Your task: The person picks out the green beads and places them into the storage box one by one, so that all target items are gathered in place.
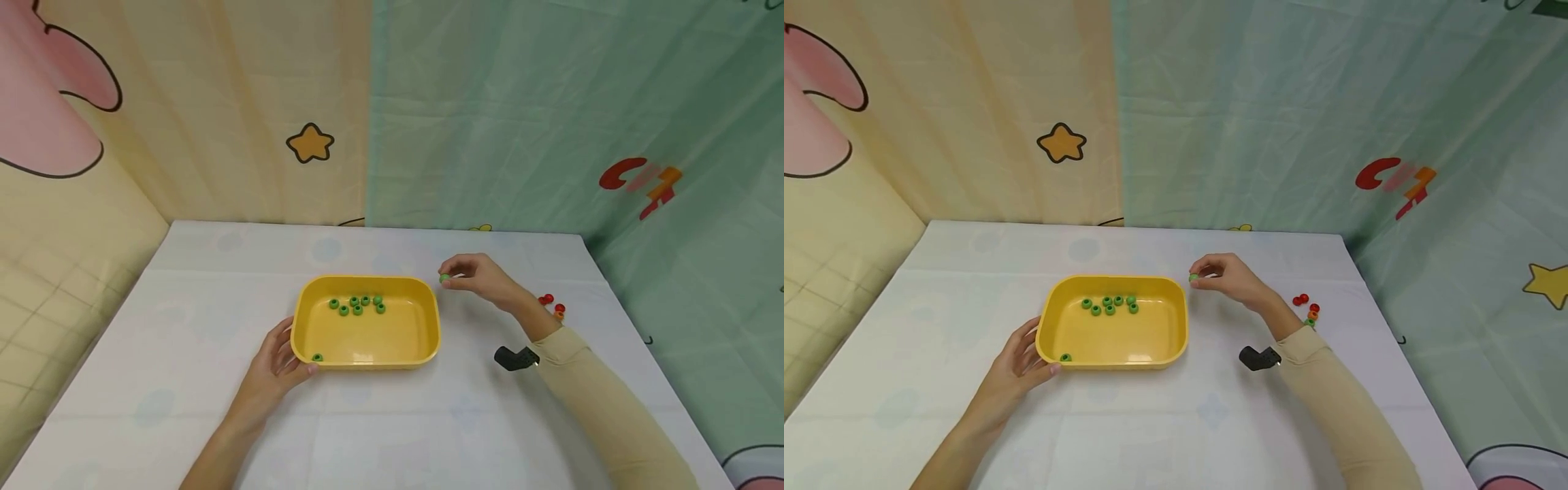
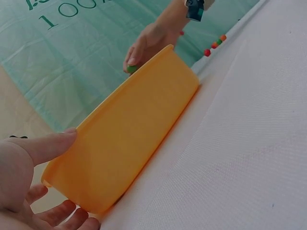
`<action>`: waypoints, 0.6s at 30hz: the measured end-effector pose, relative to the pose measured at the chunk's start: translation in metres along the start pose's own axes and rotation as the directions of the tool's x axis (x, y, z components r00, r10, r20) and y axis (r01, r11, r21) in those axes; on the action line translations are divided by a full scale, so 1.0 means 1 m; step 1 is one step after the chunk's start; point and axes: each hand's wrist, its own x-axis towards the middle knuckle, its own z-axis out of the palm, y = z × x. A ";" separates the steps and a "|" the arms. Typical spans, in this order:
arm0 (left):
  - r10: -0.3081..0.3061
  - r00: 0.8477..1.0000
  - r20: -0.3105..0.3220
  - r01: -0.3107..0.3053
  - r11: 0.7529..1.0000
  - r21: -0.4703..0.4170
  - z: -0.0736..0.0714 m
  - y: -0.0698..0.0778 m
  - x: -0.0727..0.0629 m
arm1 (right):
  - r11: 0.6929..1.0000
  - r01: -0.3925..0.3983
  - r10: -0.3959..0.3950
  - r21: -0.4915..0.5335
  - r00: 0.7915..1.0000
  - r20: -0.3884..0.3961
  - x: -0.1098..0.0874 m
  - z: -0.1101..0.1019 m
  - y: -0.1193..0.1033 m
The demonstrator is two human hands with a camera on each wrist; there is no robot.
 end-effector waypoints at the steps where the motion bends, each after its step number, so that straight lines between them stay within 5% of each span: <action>1: -0.003 1.000 0.000 0.003 1.000 0.000 0.000 0.000 0.000 | 1.000 0.011 -0.011 -0.003 1.000 0.009 0.002 0.003 -0.002; 18: -0.021 1.000 -0.007 0.021 1.000 0.011 -0.001 0.000 0.000 | 0.990 0.114 -0.099 -0.082 0.981 0.169 0.046 0.054 -0.044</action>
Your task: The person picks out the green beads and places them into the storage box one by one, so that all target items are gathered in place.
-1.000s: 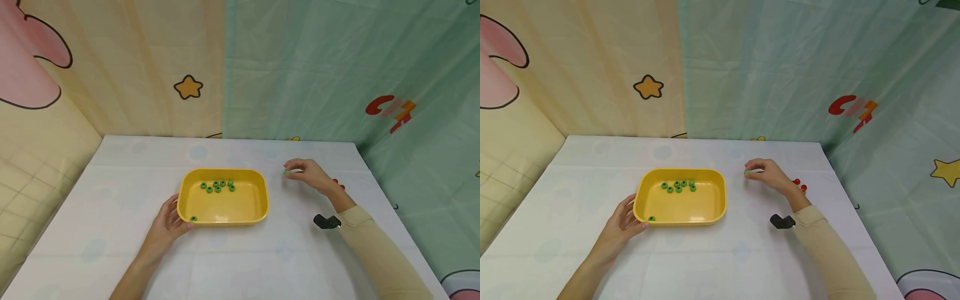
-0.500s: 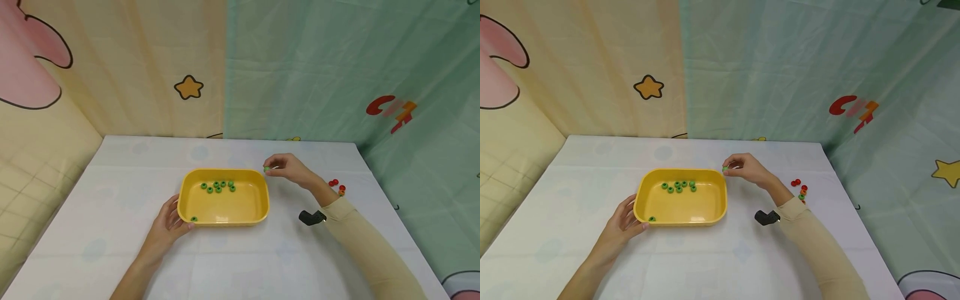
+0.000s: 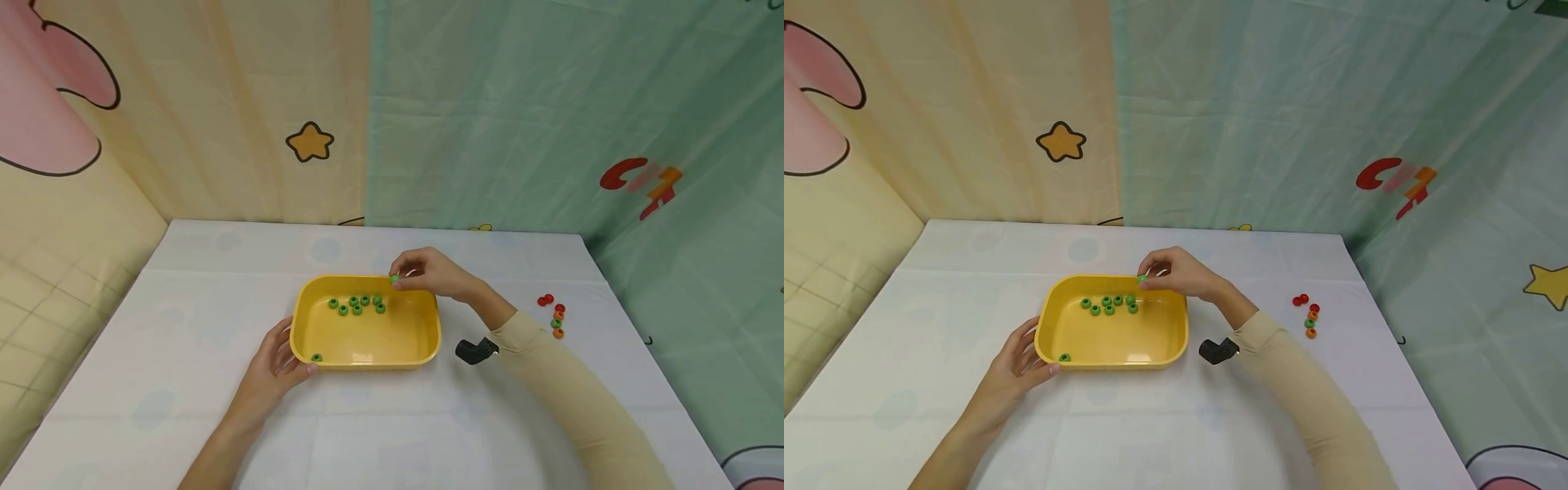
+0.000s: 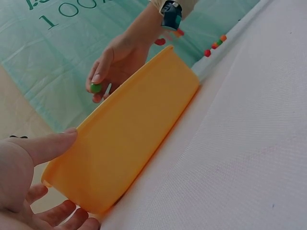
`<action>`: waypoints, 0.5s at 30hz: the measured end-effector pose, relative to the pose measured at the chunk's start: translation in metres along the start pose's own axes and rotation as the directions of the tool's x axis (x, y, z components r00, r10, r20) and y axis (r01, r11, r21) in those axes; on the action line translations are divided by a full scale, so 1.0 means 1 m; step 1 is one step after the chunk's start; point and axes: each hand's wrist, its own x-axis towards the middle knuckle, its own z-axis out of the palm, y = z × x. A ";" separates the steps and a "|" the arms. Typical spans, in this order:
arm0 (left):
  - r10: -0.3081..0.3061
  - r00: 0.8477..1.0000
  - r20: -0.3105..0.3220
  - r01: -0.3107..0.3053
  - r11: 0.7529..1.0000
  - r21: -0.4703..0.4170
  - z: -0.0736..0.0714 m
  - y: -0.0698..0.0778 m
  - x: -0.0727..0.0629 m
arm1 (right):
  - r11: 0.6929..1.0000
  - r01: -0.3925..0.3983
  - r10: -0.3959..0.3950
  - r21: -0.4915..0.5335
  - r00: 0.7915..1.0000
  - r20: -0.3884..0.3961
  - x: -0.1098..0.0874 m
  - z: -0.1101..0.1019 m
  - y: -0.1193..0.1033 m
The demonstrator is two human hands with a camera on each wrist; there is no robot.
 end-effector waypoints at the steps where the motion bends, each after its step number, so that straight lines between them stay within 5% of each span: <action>1: 0.000 1.000 0.001 0.000 1.000 -0.001 0.000 0.000 0.000 | 1.000 0.004 -0.004 -0.002 1.000 0.004 0.002 0.001 -0.002; 15: 0.016 1.000 0.003 -0.016 1.000 -0.013 -0.001 -0.001 0.000 | 0.999 0.030 -0.029 -0.020 0.999 0.025 0.022 0.010 -0.007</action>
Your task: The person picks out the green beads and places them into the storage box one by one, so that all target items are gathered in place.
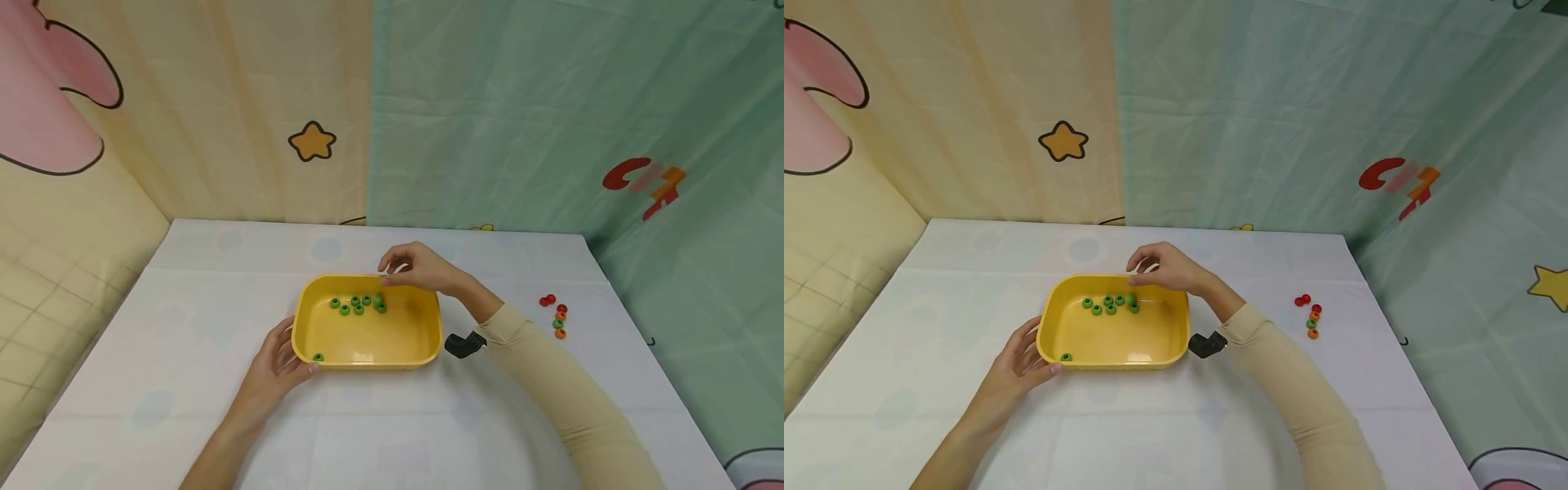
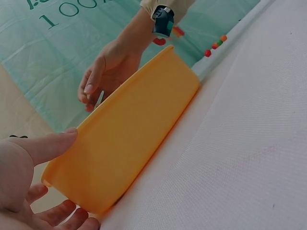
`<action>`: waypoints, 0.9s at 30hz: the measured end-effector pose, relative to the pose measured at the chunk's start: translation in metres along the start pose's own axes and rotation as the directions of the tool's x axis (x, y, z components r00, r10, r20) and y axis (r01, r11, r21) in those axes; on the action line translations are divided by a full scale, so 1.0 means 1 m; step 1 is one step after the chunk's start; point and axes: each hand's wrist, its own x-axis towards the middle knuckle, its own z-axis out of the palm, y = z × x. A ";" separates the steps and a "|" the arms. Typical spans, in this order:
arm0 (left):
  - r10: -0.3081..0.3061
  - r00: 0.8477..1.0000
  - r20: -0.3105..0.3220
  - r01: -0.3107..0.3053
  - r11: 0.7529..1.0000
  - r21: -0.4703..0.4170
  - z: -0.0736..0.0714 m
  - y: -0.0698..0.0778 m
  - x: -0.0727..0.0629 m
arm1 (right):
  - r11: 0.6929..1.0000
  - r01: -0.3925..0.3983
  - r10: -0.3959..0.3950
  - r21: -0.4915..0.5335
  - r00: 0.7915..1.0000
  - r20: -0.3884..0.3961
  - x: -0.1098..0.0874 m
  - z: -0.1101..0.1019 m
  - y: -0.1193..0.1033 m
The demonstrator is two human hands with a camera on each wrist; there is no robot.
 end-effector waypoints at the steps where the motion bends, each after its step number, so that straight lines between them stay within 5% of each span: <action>1: 0.002 1.000 0.001 -0.002 1.000 -0.001 0.000 0.000 0.000 | 1.000 -0.007 0.007 -0.001 1.000 -0.003 0.000 0.000 0.001; 13: 0.015 1.000 0.007 -0.015 1.000 0.001 0.001 0.000 0.000 | 0.999 -0.035 0.034 -0.023 0.999 -0.041 -0.017 -0.013 0.005; 27: -0.004 1.000 -0.005 0.004 1.000 0.009 0.001 0.001 0.000 | 0.996 -0.086 0.084 -0.009 0.988 -0.127 -0.059 -0.045 0.027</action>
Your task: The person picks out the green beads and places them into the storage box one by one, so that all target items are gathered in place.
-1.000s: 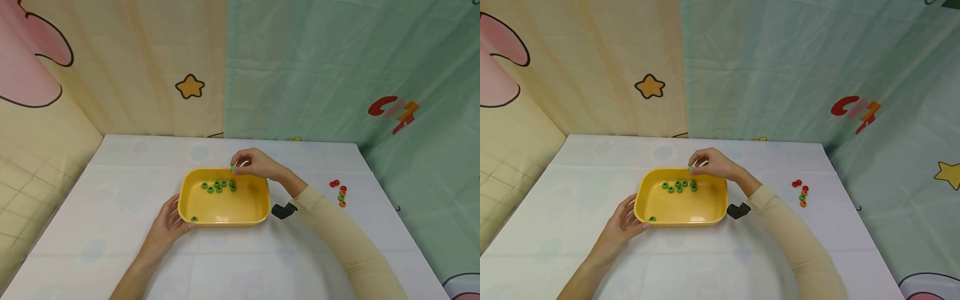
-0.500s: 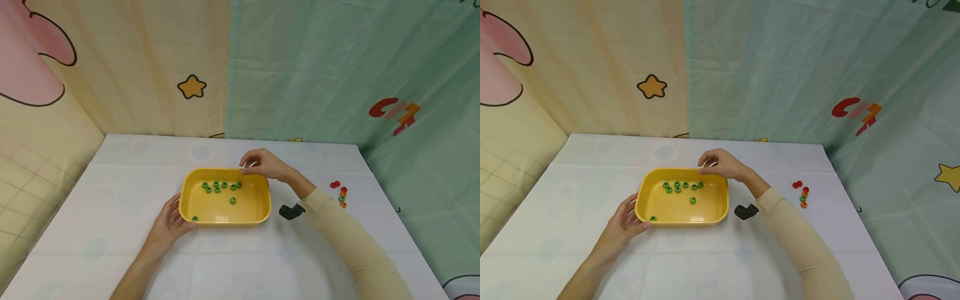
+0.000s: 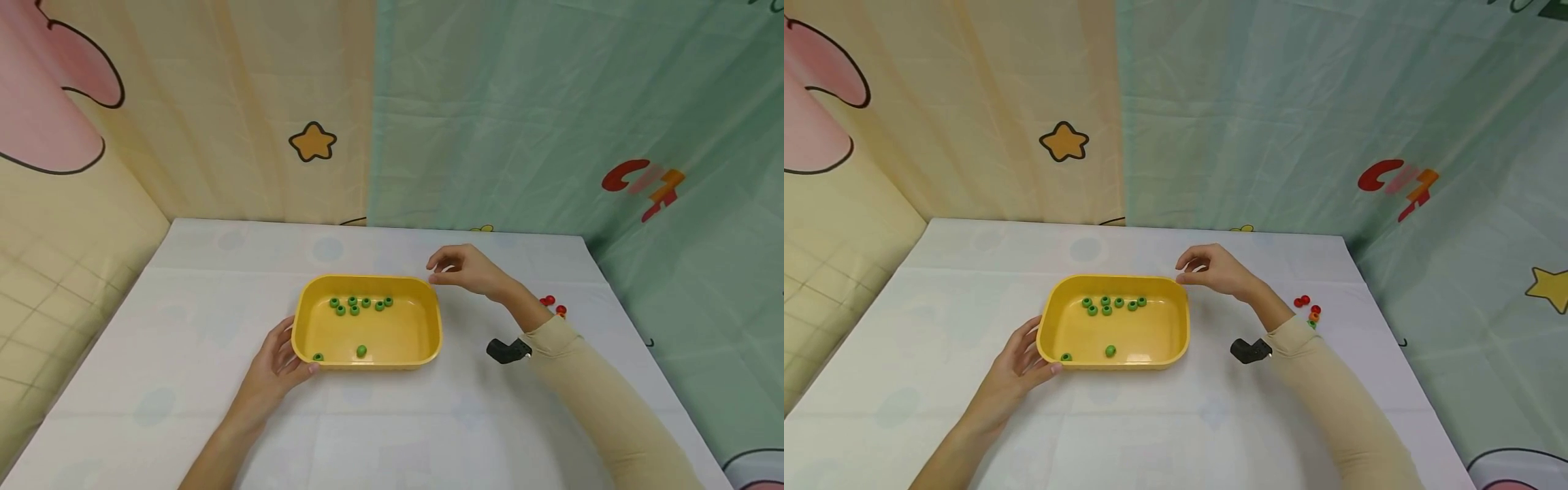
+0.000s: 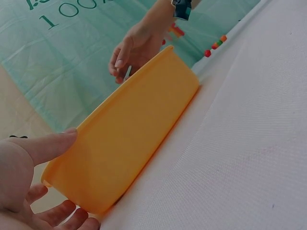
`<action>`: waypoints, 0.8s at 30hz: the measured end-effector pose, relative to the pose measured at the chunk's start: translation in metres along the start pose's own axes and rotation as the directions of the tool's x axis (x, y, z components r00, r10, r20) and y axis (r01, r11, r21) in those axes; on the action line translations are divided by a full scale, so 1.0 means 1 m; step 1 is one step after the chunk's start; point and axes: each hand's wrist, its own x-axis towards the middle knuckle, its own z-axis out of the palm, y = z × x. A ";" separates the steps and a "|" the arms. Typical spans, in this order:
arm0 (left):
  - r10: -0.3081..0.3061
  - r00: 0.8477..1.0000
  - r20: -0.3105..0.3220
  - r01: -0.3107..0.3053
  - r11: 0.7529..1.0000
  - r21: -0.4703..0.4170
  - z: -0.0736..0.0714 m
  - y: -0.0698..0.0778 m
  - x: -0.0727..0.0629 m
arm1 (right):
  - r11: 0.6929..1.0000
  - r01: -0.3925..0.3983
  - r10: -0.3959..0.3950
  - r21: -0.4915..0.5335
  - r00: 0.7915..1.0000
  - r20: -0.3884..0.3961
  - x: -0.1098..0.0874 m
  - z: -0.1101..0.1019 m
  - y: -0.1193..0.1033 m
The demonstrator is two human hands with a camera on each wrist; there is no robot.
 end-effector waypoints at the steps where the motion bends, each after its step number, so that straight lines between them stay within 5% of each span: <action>1: -0.002 1.000 0.000 0.002 1.000 -0.001 0.000 0.000 0.000 | 1.000 -0.007 0.007 0.001 1.000 -0.008 -0.004 -0.002 0.002; 24: -0.003 1.000 0.007 0.003 1.000 -0.009 0.000 0.000 0.000 | 0.984 -0.177 0.172 -0.016 0.972 -0.159 -0.077 -0.047 0.049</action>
